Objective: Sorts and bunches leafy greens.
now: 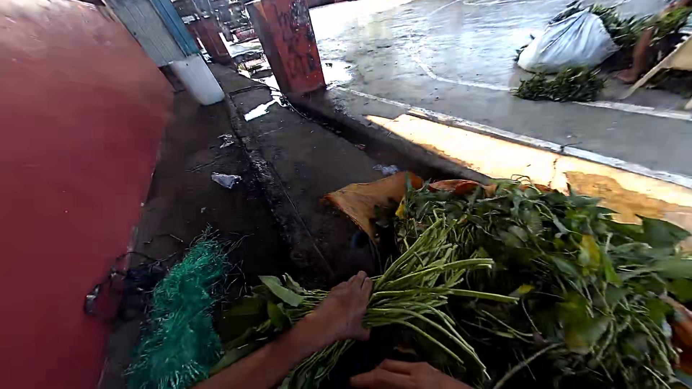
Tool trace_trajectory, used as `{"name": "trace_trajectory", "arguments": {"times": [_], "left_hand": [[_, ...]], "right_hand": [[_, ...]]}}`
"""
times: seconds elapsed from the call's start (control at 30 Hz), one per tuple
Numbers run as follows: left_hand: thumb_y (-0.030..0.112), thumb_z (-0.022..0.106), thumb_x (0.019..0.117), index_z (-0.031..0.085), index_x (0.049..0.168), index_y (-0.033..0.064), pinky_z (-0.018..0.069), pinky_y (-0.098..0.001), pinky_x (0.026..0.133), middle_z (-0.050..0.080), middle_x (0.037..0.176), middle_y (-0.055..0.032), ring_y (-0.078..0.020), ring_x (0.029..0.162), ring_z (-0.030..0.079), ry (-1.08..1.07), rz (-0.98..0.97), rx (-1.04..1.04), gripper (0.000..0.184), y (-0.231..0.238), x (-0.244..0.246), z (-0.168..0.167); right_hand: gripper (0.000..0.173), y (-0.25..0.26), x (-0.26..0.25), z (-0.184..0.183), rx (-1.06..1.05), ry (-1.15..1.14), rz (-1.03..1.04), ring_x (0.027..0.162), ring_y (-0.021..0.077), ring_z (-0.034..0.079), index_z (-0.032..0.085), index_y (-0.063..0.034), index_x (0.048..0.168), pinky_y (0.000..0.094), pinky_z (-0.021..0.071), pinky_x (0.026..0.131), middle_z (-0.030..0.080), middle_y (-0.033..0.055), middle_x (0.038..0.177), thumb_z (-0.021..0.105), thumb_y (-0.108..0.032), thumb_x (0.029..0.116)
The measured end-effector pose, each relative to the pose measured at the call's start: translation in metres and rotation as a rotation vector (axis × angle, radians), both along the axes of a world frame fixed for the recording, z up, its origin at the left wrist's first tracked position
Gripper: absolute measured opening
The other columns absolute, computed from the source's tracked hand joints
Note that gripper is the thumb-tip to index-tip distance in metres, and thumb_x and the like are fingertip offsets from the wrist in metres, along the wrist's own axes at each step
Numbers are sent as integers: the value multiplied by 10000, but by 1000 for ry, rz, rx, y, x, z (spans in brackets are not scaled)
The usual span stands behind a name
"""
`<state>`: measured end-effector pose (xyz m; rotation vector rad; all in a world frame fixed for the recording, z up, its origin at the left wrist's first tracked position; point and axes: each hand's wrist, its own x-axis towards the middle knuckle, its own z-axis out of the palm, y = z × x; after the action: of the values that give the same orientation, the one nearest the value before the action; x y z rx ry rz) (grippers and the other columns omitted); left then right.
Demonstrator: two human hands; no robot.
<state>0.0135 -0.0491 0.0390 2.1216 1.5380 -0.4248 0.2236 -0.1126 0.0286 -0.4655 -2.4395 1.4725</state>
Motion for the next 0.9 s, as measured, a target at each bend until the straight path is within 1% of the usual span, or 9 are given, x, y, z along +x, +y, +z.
{"name": "trace_trajectory", "arguments": {"times": [0.07, 0.13, 0.27, 0.33, 0.4, 0.47, 0.6, 0.73, 0.9], "left_hand": [[208, 808, 847, 392, 1443, -129, 465, -528, 1060, 416, 1481, -319, -444, 1344, 491, -36, -22, 36, 801, -3, -2, -4], [283, 870, 769, 443, 1436, -92, 461, -540, 1060, 438, 1472, -299, -433, 1347, 483, -70, -20, 68, 877, -8, -9, -10], [391, 881, 747, 382, 1479, -91, 456, -506, 1085, 393, 1526, -292, -416, 1376, 474, 38, 24, 60, 1008, -14, -14, -9], [401, 906, 720, 412, 1443, -95, 480, -523, 1050, 420, 1494, -285, -425, 1348, 496, 38, 63, 57, 1005, -13, -21, -7], [379, 938, 680, 444, 1406, -117, 483, -610, 1016, 433, 1474, -327, -484, 1321, 510, -64, 101, 77, 1008, -13, -38, -10], [355, 950, 649, 474, 1346, -144, 480, -679, 966, 457, 1415, -378, -548, 1253, 534, -187, 71, 125, 981, -8, -50, -18], [384, 943, 646, 440, 1399, -103, 482, -579, 1027, 477, 1415, -322, -463, 1270, 543, -197, 38, 96, 1028, 1, -49, -23], [382, 905, 727, 396, 1458, -91, 427, -545, 1102, 406, 1500, -304, -430, 1372, 459, -183, 12, -18, 1008, 5, -44, -16], [329, 867, 779, 407, 1432, -103, 419, -537, 1098, 405, 1501, -306, -437, 1372, 455, -186, -109, -8, 909, 0, -43, -17]], "right_hand": [[770, 11, -20, 0, 267, 64, -241, 1228, 341, 616, 589, -89, 1423, 506, 525, 1018, 622, 180, 1350, 865, -414, 782], [832, 38, -34, -6, 478, 38, -423, 1281, 352, 582, 564, -86, 1447, 526, 486, 1065, 601, 183, 1384, 855, -472, 770], [1186, 82, -42, 9, 506, -451, -388, 1508, 379, 319, 260, -102, 1625, 627, 139, 1239, 424, 208, 1571, 895, -517, 712], [1202, 84, -45, 10, 535, -556, -337, 1424, 423, 409, 248, -74, 1619, 614, 185, 1223, 467, 266, 1484, 941, -393, 692], [774, 69, -49, -11, 790, -412, -449, 1271, 399, 573, 516, 3, 1448, 536, 386, 1139, 611, 246, 1326, 853, -144, 767], [498, 54, -49, -39, 1117, -338, -602, 1218, 289, 646, 647, -51, 1311, 452, 488, 1065, 689, 133, 1266, 755, -38, 825], [408, 37, -34, -72, 1464, -332, -746, 1147, 156, 662, 648, -197, 1310, 353, 520, 940, 705, -14, 1245, 657, -83, 919], [495, 47, -18, -85, 1435, -218, -747, 1085, 246, 686, 613, -176, 1357, 419, 538, 898, 711, 66, 1176, 704, -89, 879], [325, 98, -19, -58, 1292, -196, -412, 1376, 343, 540, 661, -2, 1185, 587, 453, 1073, 591, 184, 1437, 664, 75, 870]]}}
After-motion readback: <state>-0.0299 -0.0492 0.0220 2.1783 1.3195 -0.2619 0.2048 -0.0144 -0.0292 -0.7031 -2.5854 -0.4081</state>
